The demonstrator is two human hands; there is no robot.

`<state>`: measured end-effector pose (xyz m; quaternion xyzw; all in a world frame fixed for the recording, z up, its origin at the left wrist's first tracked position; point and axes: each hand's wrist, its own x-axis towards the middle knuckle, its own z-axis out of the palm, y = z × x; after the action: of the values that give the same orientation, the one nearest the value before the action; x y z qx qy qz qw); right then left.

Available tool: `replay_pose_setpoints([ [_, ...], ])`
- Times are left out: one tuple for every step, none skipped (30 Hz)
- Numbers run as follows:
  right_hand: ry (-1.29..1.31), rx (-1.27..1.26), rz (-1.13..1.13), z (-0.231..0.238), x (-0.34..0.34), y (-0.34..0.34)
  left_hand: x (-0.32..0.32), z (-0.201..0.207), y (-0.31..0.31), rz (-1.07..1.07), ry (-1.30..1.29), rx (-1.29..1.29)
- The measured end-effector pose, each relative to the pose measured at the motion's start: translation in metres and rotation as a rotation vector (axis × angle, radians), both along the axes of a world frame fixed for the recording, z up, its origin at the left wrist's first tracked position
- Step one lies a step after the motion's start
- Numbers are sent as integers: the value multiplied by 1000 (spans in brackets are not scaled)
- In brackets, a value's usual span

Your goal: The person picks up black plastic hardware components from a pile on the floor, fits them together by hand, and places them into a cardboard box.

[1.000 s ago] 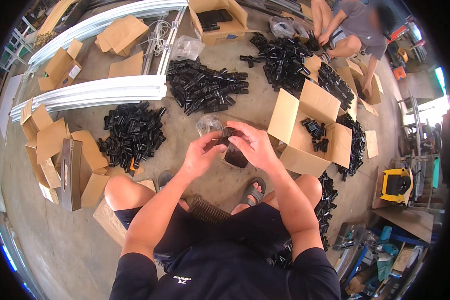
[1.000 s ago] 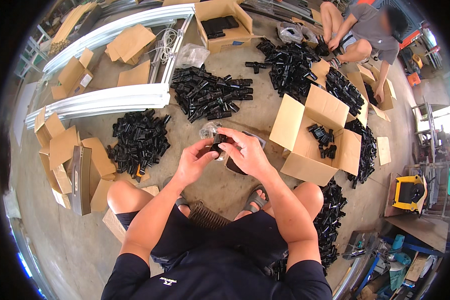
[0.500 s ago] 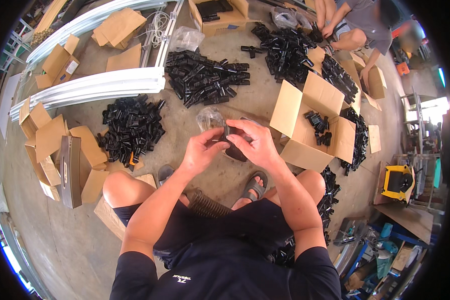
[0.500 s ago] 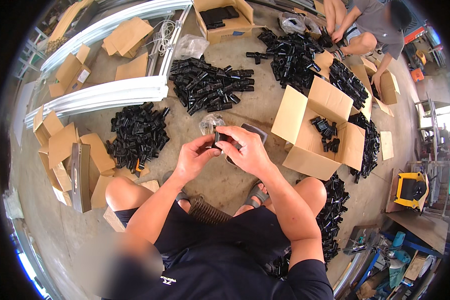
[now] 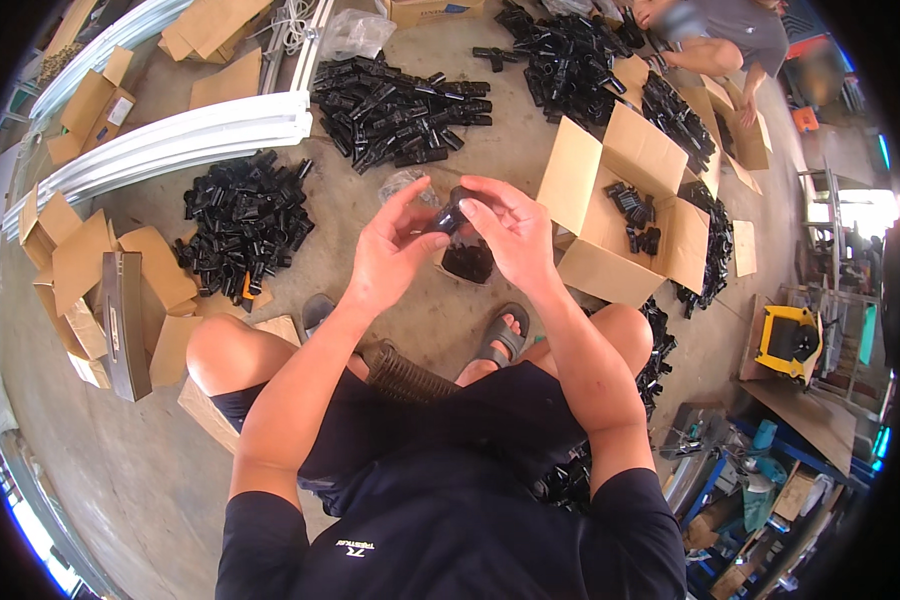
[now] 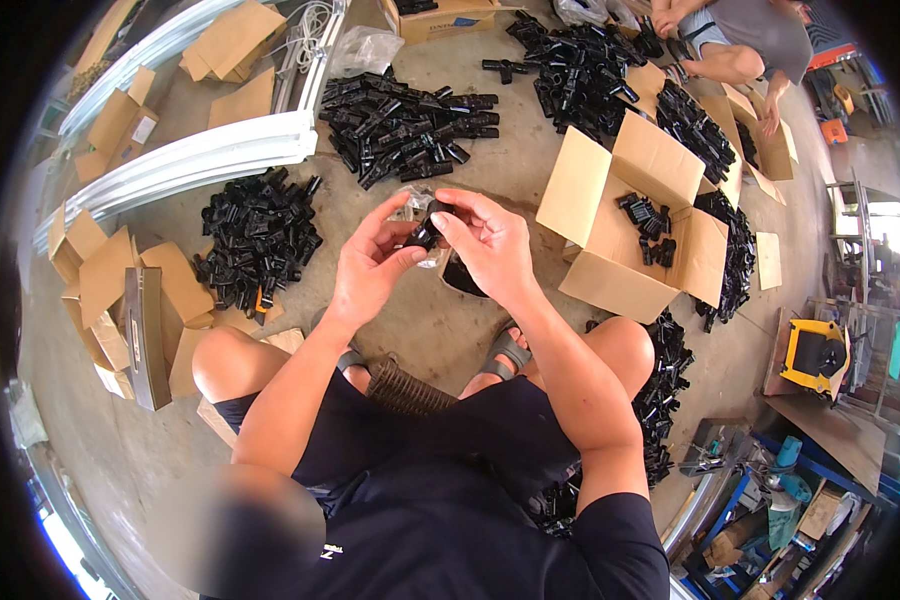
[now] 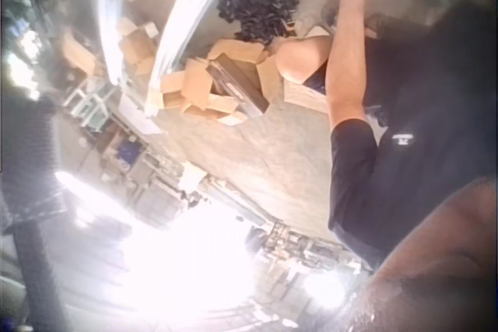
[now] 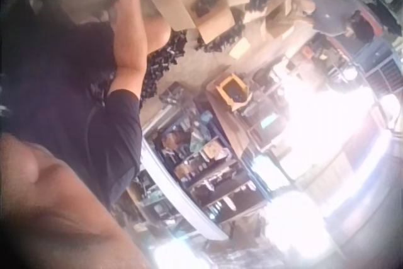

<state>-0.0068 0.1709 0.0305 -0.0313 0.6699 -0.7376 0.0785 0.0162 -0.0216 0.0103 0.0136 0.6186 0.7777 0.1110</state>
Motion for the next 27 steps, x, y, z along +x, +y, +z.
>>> replay_pose_setpoints([
  [-8,-8,-9,0,0,-2,0,1,-1,7,0,-12],
  [-16,-17,-17,0,-1,-3,0,1,-1,12,-2,-13],
  [-23,-31,-24,-1,-2,-3,-1,2,0,17,-5,-15],
  [-30,-46,-35,-4,-3,-3,-3,3,0,17,-8,-17],
  [-36,-62,-46,-5,-4,-3,-3,4,1,19,-11,-30],
  [-32,-60,-48,-5,-4,-2,-4,5,1,21,-13,-43],
  [-25,-61,-49,-3,-6,-3,-5,6,0,24,-14,-58],
  [-19,-62,-49,-3,-8,-4,-5,4,0,51,-19,-57],
  [-55,-20,-48,-3,-12,-1,-6,0,-1,80,-23,-56],
  [-89,21,-47,-4,-20,7,-7,-1,-2,109,-26,-58],
  [-127,60,-49,-8,-28,16,-8,-1,-4,115,-20,-92],
  [-199,261,-78,-25,-39,27,-8,0,-7,123,-14,-127],
  [-256,424,-50,-49,-49,37,-8,-1,-9,131,-11,-162],
  [-308,590,-24,-73,-54,45,-10,3,-10,134,12,-200],
  [-171,788,10,-102,-51,49,-11,7,-10,138,37,-236],
  [-28,984,40,-132,-48,55,-12,9,-9,139,66,-270],
  [-40,1049,90,-165,-42,59,-13,9,-7,136,135,-324],
  [-45,1112,144,-193,-37,58,-14,8,-6,139,208,-382],
  [-44,1218,215,-210,-29,48,-15,7,-9,149,278,-446],
  [-43,1323,290,-221,-21,37,-16,4,-12,147,322,-483],
  [-93,1410,366,-231,-21,30,-16,2,-15,144,366,-521],
  [-90,1439,388,-245,-11,27,-12,-2,-16,130,397,-558],
  [-76,1474,397,-258,-9,27,-12,-1,-15,123,431,-573],
  [-64,1510,404,-271,-5,28,-11,-3,-15,113,462,-608],
  [-57,1549,472,-280,-4,27,-12,-4,-14,107,498,-646],
  [-61,1545,483,-279,-5,23,-12,-5,-15,110,538,-685],
  [-68,1541,491,-278,-5,19,-11,-7,-15,145,564,-671],
])
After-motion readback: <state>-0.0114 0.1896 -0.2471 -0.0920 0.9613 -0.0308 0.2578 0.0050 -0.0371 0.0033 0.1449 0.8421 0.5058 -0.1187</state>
